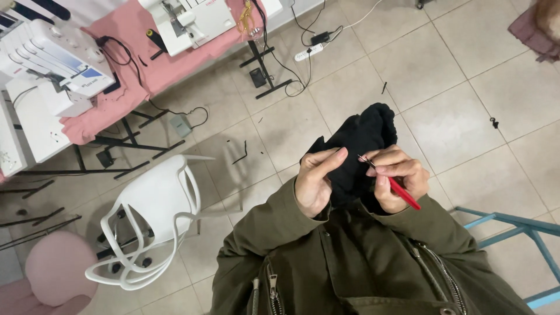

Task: Inspecting the seams and folding several pairs of black fabric leggings in a workshop environment.

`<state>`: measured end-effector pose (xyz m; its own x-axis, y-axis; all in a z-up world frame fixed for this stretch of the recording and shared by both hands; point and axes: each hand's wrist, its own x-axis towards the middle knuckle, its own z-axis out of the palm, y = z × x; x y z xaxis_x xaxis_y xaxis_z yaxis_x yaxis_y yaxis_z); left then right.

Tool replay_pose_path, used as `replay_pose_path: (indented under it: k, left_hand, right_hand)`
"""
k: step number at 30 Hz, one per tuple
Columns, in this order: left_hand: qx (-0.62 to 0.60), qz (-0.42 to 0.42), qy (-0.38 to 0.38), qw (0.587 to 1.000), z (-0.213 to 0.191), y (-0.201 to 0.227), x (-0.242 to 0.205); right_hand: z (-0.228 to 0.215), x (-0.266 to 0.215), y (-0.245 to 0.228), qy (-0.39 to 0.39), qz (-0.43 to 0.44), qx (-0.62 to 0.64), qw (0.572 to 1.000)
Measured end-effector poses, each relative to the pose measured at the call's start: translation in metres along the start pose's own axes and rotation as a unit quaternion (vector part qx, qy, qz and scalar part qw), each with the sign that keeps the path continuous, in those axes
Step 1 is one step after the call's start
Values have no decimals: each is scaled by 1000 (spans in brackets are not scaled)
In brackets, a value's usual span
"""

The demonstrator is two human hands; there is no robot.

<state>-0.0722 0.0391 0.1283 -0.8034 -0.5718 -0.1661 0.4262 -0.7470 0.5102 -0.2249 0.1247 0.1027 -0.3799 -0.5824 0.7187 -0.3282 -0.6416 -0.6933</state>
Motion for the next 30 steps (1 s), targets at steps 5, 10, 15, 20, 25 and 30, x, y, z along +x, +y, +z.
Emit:
replay_pose_path:
  k: [5,10,15,20,25,30]
  left_hand:
    - [1,0,4,1000,-6,6,4]
    - [6,12,9,1000,-15,4,5]
    - [3,10,23,1000,-20,-1,13]
    - [66,49,22,996,-18,-4,14]
    - [145,94,18,985,-27,-11,16]
    - [136,95,31,986,-29,-14,18]
  right_hand:
    - [1,3,5,-16,0,9,1000]
    - [4,2,3,-26,9,-10,1000]
    - [13,18,-1,30,6,2,1000]
    - [14,32,-28,-28,41,-226,973]
    - [16,32,-28,-45,78,-295,951]
    - [22,31,-26,-73,43,-357,930]
